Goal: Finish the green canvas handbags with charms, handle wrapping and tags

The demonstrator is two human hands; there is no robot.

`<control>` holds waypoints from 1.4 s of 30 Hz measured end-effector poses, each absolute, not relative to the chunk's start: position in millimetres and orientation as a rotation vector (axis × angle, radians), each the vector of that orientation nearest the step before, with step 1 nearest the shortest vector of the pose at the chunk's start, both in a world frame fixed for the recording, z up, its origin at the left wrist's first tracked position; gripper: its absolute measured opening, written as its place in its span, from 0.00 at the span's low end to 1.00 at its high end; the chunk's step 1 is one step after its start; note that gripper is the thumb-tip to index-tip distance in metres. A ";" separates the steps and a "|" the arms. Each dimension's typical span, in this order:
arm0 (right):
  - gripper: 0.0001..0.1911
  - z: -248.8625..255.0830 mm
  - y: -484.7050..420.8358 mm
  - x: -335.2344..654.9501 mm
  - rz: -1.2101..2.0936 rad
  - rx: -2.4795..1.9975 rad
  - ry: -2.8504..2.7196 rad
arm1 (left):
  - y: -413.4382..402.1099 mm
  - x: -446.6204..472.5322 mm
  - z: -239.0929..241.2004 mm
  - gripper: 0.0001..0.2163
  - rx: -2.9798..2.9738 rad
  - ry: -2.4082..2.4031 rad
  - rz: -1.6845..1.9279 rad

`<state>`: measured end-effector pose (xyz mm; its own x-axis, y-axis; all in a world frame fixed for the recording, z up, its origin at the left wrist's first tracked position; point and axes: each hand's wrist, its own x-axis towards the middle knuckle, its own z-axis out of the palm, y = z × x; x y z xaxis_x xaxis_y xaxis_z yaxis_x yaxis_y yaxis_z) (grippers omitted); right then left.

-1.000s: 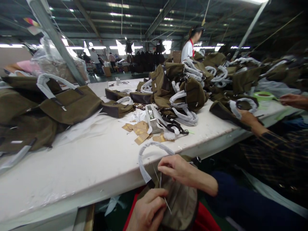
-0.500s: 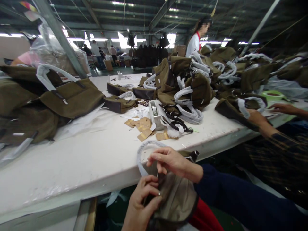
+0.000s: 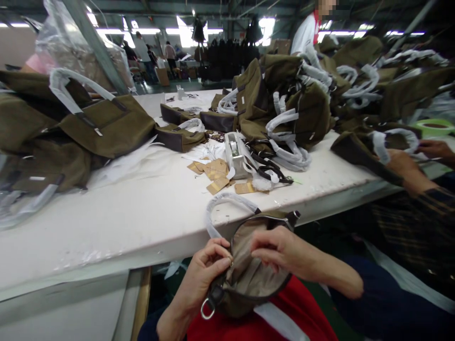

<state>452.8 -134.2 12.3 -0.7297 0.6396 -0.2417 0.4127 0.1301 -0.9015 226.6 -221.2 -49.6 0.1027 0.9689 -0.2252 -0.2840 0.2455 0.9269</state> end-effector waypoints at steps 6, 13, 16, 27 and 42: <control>0.08 -13.0 -135.0 437.6 0.998 -0.884 -2.690 | -219.1 224.4 -48.0 0.04 0.834 1.021 1.093; 0.05 -10.4 -133.0 431.9 0.941 -0.908 -2.747 | -219.2 224.9 -48.5 0.04 0.828 1.030 1.086; 0.05 -6.2 -133.2 429.6 0.906 -0.904 -2.792 | -218.6 225.1 -49.2 0.04 0.825 1.024 1.092; 0.04 0.5 -144.6 415.8 1.039 -0.889 -2.741 | -217.2 223.1 -52.2 0.05 0.886 1.027 1.094; 0.03 -36.1 -165.0 400.3 1.404 -1.024 -2.387 | -248.8 217.0 -42.1 0.04 1.085 1.254 1.021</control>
